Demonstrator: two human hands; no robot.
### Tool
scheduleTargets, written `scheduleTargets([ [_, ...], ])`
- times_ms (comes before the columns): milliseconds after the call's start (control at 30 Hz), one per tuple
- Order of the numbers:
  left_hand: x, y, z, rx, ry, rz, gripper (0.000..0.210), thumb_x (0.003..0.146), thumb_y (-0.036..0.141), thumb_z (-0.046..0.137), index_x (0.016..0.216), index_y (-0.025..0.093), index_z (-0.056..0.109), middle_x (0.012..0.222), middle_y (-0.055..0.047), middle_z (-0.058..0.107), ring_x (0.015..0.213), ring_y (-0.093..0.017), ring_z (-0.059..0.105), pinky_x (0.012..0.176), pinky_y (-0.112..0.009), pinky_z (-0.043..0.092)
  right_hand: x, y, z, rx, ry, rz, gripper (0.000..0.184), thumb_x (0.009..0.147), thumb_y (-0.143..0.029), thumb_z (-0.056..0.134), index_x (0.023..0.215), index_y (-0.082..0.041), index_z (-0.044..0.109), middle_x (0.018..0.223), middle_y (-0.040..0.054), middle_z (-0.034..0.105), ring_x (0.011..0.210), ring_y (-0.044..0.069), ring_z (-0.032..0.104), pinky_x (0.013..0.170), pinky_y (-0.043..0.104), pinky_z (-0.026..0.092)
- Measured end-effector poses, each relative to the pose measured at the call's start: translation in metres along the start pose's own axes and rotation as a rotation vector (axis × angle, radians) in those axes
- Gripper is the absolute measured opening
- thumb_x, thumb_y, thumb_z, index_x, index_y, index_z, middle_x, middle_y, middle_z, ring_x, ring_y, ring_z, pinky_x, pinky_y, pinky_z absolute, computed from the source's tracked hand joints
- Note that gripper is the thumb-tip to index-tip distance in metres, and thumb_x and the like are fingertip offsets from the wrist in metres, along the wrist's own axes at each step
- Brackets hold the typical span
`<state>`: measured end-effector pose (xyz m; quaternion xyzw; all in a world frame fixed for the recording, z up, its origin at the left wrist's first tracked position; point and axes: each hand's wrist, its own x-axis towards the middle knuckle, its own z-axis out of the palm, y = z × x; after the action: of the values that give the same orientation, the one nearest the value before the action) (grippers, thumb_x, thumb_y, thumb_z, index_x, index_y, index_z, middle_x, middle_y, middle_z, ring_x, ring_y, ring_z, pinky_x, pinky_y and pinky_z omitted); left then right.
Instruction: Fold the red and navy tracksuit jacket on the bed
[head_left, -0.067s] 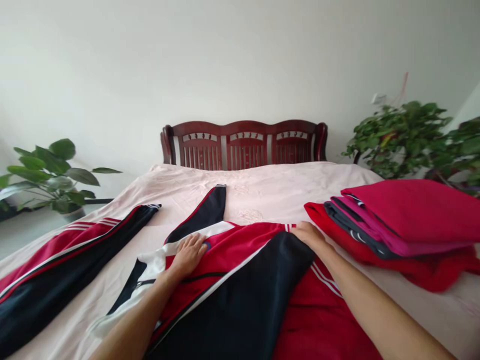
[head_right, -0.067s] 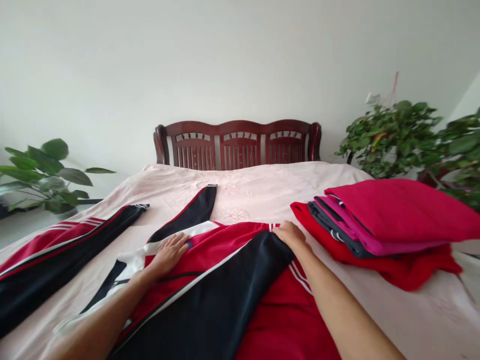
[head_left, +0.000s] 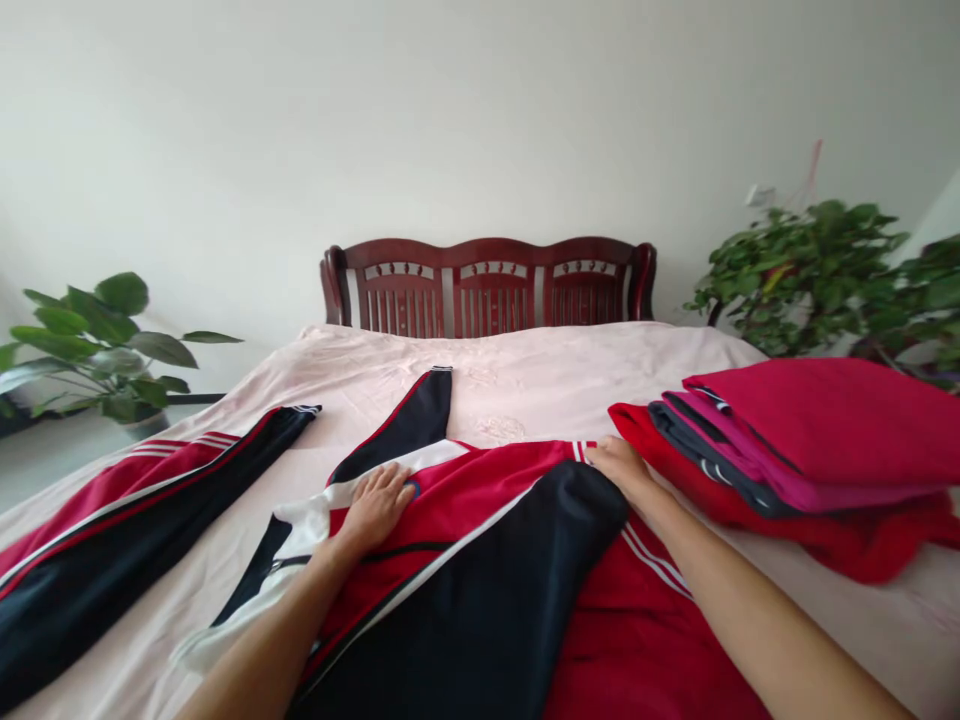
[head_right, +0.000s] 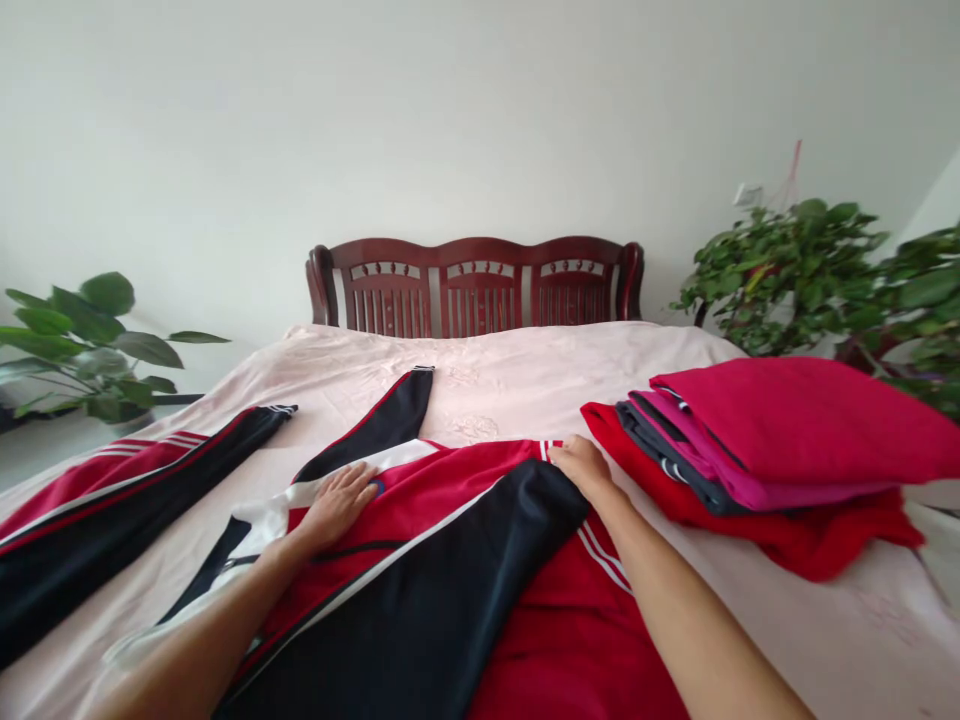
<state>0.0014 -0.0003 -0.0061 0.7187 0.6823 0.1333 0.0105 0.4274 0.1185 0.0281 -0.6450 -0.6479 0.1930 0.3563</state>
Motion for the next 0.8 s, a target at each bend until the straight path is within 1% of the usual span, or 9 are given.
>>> scheduleTargets([
  [167, -0.001, 0.0, 0.001, 0.06, -0.015, 0.015, 0.044, 0.103, 0.04, 0.03, 0.138, 0.032, 0.056, 0.154, -0.004, 0.047, 0.147, -0.029, 0.032, 0.118, -0.05, 0.025, -0.017, 0.014, -0.023, -0.001, -0.122, 0.064, 0.018, 0.08, -0.034, 0.044, 0.067, -0.023, 0.045, 0.057, -0.0023, 0.051, 0.052, 0.014, 0.052, 0.049, 0.025, 0.04],
  [267, -0.002, 0.003, -0.001, 0.071, -0.024, -0.04, 0.047, 0.103, 0.041, 0.03, 0.143, 0.031, 0.05, 0.157, -0.005, 0.042, 0.147, -0.031, 0.031, 0.118, -0.051, 0.026, -0.027, 0.027, -0.038, -0.146, -0.181, 0.101, 0.017, 0.078, -0.027, 0.047, 0.062, -0.022, 0.048, 0.057, -0.0002, 0.054, 0.055, 0.015, 0.054, 0.049, 0.024, 0.036],
  [367, -0.003, 0.011, -0.002, 0.09, -0.036, -0.104, 0.052, 0.101, 0.046, 0.033, 0.148, 0.027, 0.045, 0.16, -0.007, 0.038, 0.149, -0.033, 0.027, 0.118, -0.053, 0.025, -0.03, 0.031, -0.039, -0.348, -0.158, 0.122, 0.014, 0.076, -0.023, 0.052, 0.063, -0.02, 0.057, 0.063, 0.0031, 0.061, 0.064, 0.018, 0.058, 0.056, 0.026, 0.036],
  [467, -0.003, 0.018, -0.003, 0.096, -0.04, -0.156, 0.058, 0.099, 0.05, 0.034, 0.151, 0.024, 0.041, 0.161, -0.009, 0.035, 0.149, -0.036, 0.025, 0.118, -0.055, 0.024, -0.026, 0.021, -0.028, -0.468, -0.089, 0.133, 0.019, 0.084, -0.027, 0.049, 0.084, -0.022, 0.067, 0.083, 0.0093, 0.07, 0.078, 0.024, 0.065, 0.064, 0.03, 0.039],
  [600, -0.001, 0.02, -0.003, 0.037, 0.008, -0.223, 0.059, 0.097, 0.051, 0.037, 0.149, 0.023, 0.045, 0.161, -0.013, 0.034, 0.149, -0.038, 0.026, 0.117, -0.057, 0.023, -0.02, 0.004, -0.021, -0.514, -0.067, 0.12, 0.034, 0.092, -0.033, 0.041, 0.109, -0.023, 0.068, 0.108, 0.0124, 0.072, 0.097, 0.025, 0.067, 0.074, 0.031, 0.044],
  [667, 0.0, 0.018, -0.007, -0.049, 0.037, -0.214, 0.058, 0.096, 0.049, 0.042, 0.145, 0.02, 0.051, 0.158, -0.015, 0.038, 0.148, -0.038, 0.028, 0.118, -0.058, 0.022, -0.025, -0.001, -0.03, -0.516, -0.055, 0.098, 0.04, 0.095, -0.036, 0.039, 0.122, -0.019, 0.063, 0.121, 0.0137, 0.068, 0.109, 0.024, 0.064, 0.083, 0.03, 0.045],
  [700, -0.001, 0.016, -0.011, -0.095, 0.042, -0.194, 0.057, 0.095, 0.047, 0.043, 0.143, 0.018, 0.053, 0.156, -0.016, 0.042, 0.147, -0.037, 0.03, 0.118, -0.055, 0.023, -0.03, -0.001, -0.038, -0.52, -0.044, 0.09, 0.043, 0.095, -0.036, 0.038, 0.127, -0.017, 0.06, 0.127, 0.0153, 0.065, 0.116, 0.024, 0.061, 0.087, 0.03, 0.044],
  [767, -0.009, 0.012, -0.023, -0.168, 0.036, -0.14, 0.057, 0.094, 0.045, 0.043, 0.142, 0.015, 0.053, 0.151, -0.015, 0.05, 0.143, -0.03, 0.04, 0.118, -0.045, 0.029, -0.049, 0.0, -0.057, -0.528, -0.028, 0.083, 0.047, 0.096, -0.037, 0.037, 0.131, -0.012, 0.056, 0.133, 0.018, 0.061, 0.124, 0.025, 0.056, 0.093, 0.03, 0.042],
  [800, -0.017, 0.01, -0.031, -0.207, 0.031, -0.103, 0.057, 0.094, 0.045, 0.042, 0.141, 0.015, 0.053, 0.147, -0.013, 0.054, 0.139, -0.026, 0.046, 0.116, -0.041, 0.033, -0.062, 0.001, -0.068, -0.536, -0.04, 0.085, 0.046, 0.096, -0.036, 0.036, 0.128, -0.012, 0.058, 0.132, 0.0181, 0.062, 0.123, 0.026, 0.056, 0.094, 0.031, 0.042],
])
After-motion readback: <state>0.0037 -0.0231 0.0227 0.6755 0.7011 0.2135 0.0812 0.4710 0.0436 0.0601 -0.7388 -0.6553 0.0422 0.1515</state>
